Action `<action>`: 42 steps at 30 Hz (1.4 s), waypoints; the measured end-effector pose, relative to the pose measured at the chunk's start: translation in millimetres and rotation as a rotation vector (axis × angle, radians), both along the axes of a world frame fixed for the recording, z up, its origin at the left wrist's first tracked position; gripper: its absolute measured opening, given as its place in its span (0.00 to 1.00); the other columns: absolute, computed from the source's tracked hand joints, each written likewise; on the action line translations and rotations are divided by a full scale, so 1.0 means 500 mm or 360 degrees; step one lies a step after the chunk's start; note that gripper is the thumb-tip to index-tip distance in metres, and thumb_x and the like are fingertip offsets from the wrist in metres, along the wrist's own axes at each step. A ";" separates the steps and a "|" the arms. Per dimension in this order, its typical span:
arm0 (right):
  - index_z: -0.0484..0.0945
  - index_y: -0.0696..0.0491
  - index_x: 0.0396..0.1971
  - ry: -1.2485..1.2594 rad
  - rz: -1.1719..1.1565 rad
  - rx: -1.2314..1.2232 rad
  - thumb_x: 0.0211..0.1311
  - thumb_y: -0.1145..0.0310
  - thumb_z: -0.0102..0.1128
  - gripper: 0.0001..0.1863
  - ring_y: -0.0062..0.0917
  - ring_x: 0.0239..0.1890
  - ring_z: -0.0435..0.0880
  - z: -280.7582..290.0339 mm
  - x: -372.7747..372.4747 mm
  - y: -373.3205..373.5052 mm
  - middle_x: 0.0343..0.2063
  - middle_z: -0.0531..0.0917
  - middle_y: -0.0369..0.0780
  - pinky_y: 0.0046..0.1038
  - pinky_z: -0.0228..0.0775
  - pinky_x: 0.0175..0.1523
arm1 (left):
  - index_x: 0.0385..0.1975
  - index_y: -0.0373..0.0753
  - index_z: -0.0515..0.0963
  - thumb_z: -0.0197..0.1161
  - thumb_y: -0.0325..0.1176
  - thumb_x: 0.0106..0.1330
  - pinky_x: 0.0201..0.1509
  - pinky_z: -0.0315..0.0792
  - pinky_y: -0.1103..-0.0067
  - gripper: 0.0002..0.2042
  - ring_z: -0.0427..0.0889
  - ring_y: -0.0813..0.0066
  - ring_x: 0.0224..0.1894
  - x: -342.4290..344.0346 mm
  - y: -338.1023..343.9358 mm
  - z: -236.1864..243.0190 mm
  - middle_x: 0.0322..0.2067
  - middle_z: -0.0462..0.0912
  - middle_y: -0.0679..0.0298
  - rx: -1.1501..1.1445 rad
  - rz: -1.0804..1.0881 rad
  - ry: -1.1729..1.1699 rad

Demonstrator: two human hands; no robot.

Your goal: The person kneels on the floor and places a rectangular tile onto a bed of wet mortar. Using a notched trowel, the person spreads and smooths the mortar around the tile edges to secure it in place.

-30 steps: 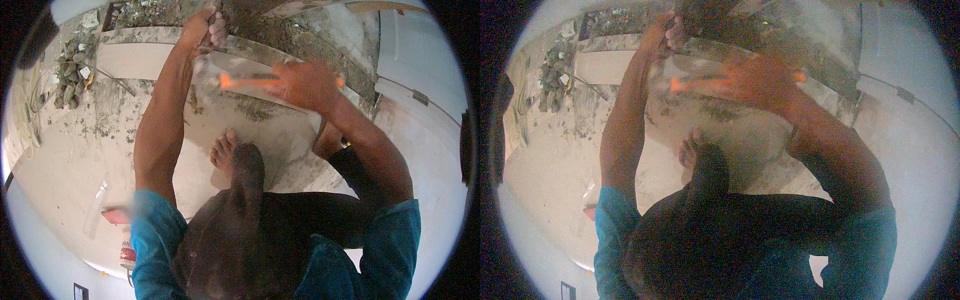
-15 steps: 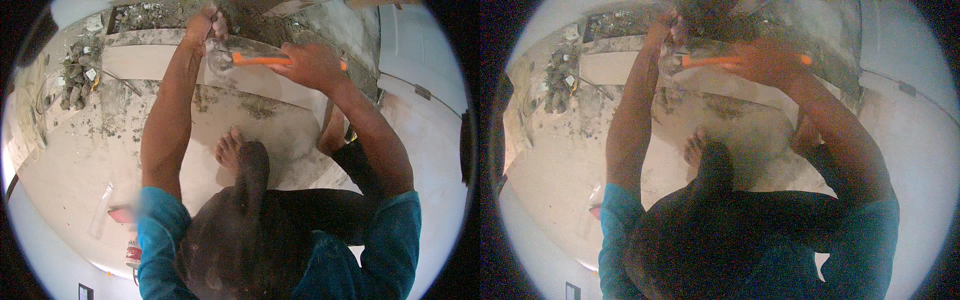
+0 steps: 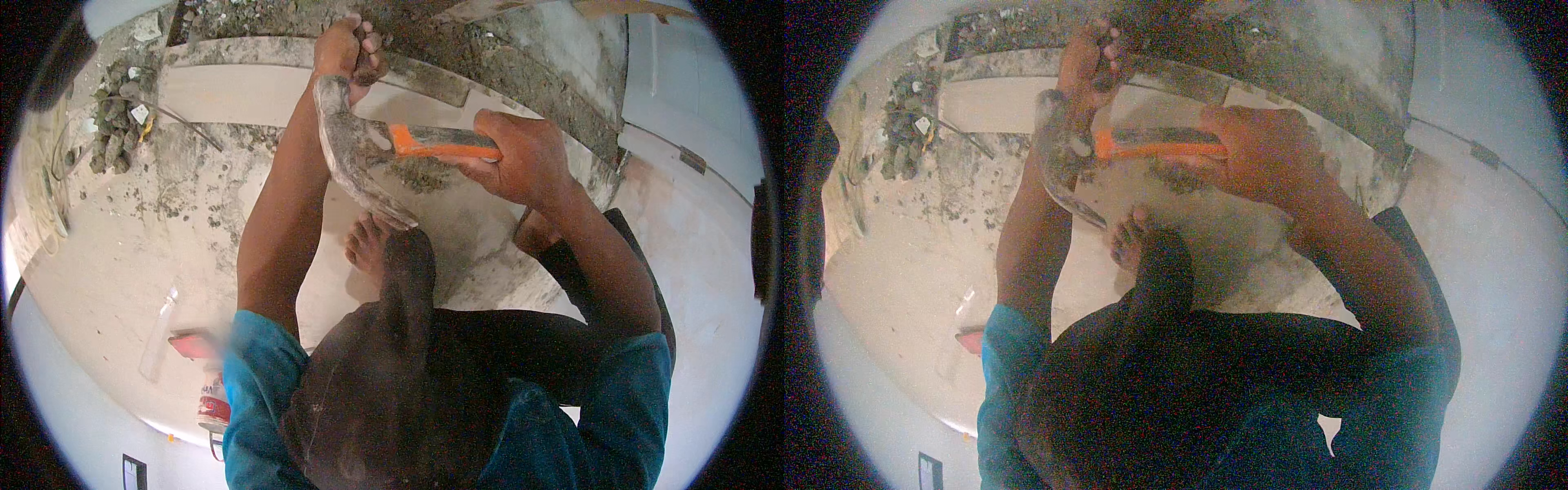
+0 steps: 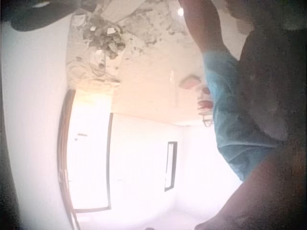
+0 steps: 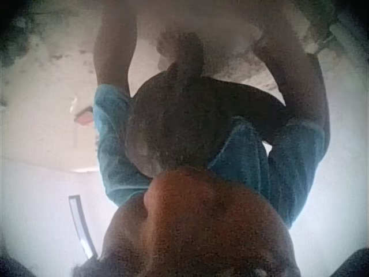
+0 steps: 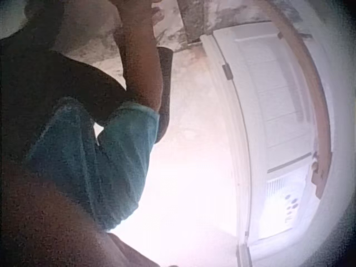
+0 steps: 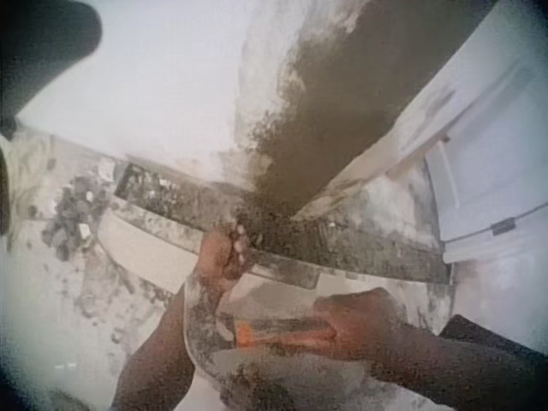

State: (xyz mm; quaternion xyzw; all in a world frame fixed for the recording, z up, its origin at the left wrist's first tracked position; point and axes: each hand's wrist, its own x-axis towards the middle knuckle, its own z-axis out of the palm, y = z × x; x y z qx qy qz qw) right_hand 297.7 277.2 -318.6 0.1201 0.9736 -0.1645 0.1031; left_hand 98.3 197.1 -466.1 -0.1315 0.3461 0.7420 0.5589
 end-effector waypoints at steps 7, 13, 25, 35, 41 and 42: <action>0.74 0.52 0.30 0.0142 0.0070 0.0076 0.44 0.50 0.67 0.22 0.39 0.22 0.80 -0.001 0.000 -0.003 0.19 0.78 0.43 0.35 0.71 0.26 | 0.28 0.42 0.67 0.33 0.37 0.71 0.13 0.62 0.79 0.15 0.62 0.77 0.09 -0.024 0.029 0.009 0.08 0.61 0.71 -0.0220 -0.0243 0.0259; 0.75 0.52 0.29 0.0476 0.0504 -0.0021 0.45 0.46 0.64 0.24 0.38 0.24 0.80 0.013 -0.029 0.008 0.20 0.79 0.42 0.35 0.72 0.27 | 0.28 0.41 0.67 0.34 0.35 0.70 0.14 0.62 0.79 0.14 0.64 0.76 0.10 -0.031 0.041 0.002 0.11 0.64 0.67 -0.0161 -0.0257 0.0161; 0.77 0.54 0.28 -0.0009 0.0100 0.0010 0.49 0.45 0.60 0.24 0.42 0.24 0.80 -0.023 -0.022 0.044 0.23 0.80 0.46 0.38 0.72 0.29 | 0.26 0.41 0.67 0.42 0.31 0.66 0.11 0.57 0.76 0.08 0.60 0.74 0.11 -0.052 0.052 -0.002 0.13 0.68 0.65 -0.0135 -0.0126 0.0020; 0.78 0.56 0.31 -0.0348 -0.0419 -0.0055 0.52 0.47 0.59 0.24 0.41 0.26 0.81 -0.042 -0.034 0.080 0.22 0.80 0.47 0.37 0.72 0.31 | 0.34 0.38 0.67 0.45 0.31 0.64 0.14 0.63 0.73 0.06 0.63 0.71 0.12 -0.023 0.069 -0.037 0.19 0.70 0.61 -0.0244 0.0105 0.0159; 0.78 0.59 0.35 0.0581 0.0001 0.0296 0.48 0.47 0.64 0.27 0.40 0.23 0.81 -0.035 0.003 0.069 0.18 0.79 0.48 0.35 0.72 0.30 | 0.26 0.42 0.69 0.46 0.36 0.65 0.16 0.61 0.75 0.08 0.65 0.74 0.14 0.027 0.040 0.006 0.16 0.69 0.66 -0.0463 0.0156 0.0176; 0.78 0.59 0.35 0.0354 -0.0049 0.0193 0.48 0.48 0.65 0.27 0.40 0.23 0.81 -0.033 0.010 0.066 0.20 0.79 0.47 0.35 0.72 0.30 | 0.26 0.42 0.69 0.46 0.37 0.66 0.15 0.60 0.76 0.09 0.64 0.74 0.13 0.019 0.040 0.008 0.15 0.68 0.66 -0.0387 0.0118 0.0007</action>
